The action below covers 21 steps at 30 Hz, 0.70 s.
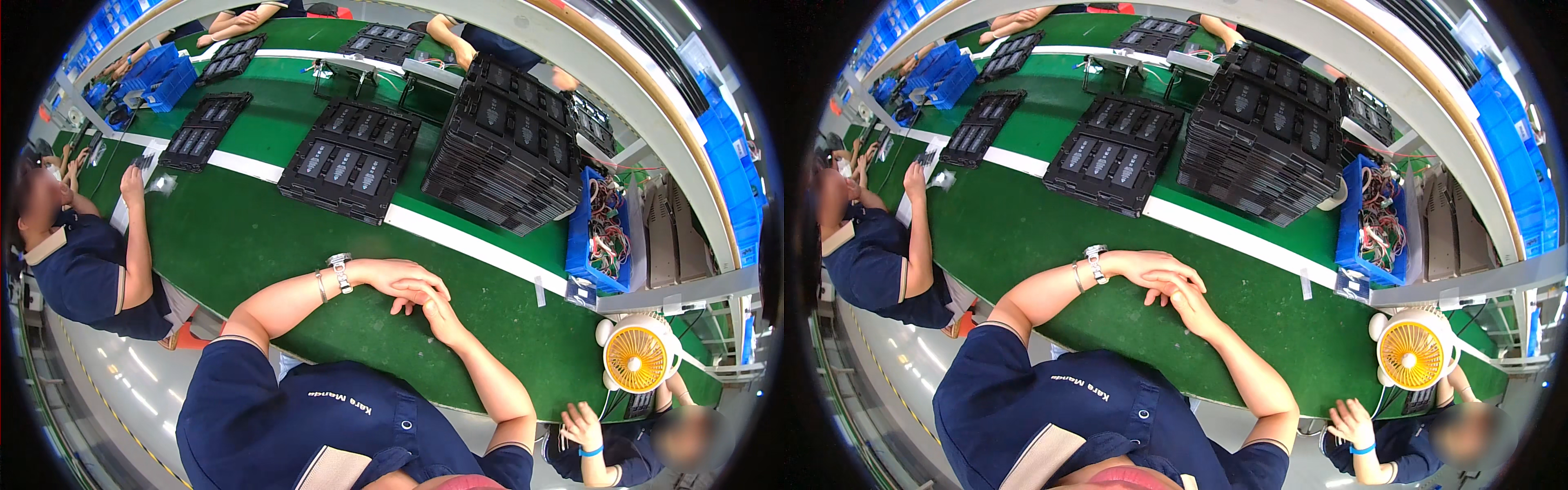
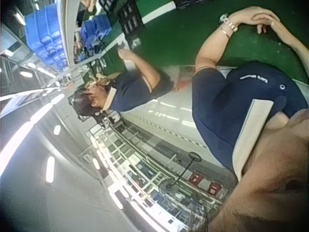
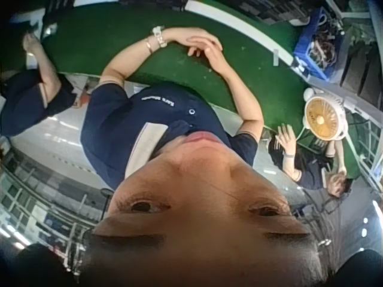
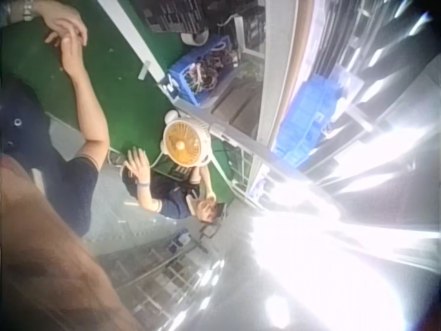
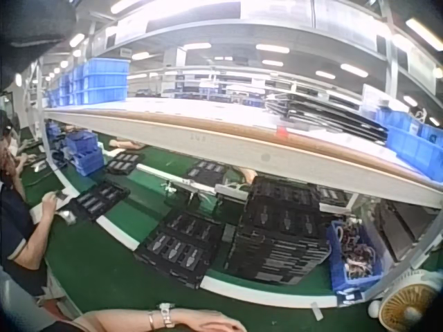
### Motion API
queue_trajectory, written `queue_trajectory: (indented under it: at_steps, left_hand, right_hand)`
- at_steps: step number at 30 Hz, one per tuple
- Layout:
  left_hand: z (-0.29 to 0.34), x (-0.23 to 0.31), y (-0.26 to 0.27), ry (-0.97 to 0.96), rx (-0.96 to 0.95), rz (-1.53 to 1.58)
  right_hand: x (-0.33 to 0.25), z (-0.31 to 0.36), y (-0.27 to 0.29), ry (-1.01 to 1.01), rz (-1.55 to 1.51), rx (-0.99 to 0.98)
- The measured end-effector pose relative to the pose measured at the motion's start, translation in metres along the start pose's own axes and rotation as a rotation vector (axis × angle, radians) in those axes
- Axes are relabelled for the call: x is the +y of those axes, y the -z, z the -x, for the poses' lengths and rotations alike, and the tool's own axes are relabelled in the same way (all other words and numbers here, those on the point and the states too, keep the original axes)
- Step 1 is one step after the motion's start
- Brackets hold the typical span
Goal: The person is seen handling and assembling small electronic components at a workbench in a factory setting.
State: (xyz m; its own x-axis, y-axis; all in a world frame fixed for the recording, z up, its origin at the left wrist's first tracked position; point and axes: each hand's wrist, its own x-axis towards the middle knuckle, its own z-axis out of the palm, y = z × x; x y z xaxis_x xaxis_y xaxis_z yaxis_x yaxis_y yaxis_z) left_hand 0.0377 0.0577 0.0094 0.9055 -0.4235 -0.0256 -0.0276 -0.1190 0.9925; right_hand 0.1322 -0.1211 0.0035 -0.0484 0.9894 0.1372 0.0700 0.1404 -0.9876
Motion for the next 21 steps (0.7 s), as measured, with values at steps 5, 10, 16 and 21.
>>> queue_trajectory:
  at_steps: [5, 10, 16, 21]
  left_hand:
    - [0.0004, 0.0002, 0.0003, -0.008, -0.007, 0.014]
    - [-0.0011, -0.0070, -0.0014, -0.034, 0.008, -0.008]
    - [0.0007, -0.0001, 0.0000, -0.017, 0.002, 0.002]
    - [-0.0004, 0.0015, 0.0000, -0.030, 0.000, -0.001]
  right_hand:
    - [0.0002, -0.0001, -0.0001, -0.002, -0.012, -0.007]
    - [0.0017, 0.0002, -0.0008, 0.013, -0.021, 0.002]
    - [-0.0028, -0.0017, 0.0002, 0.025, 0.004, -0.002]
    - [-0.0006, -0.0009, 0.0011, 0.008, 0.015, 0.000]
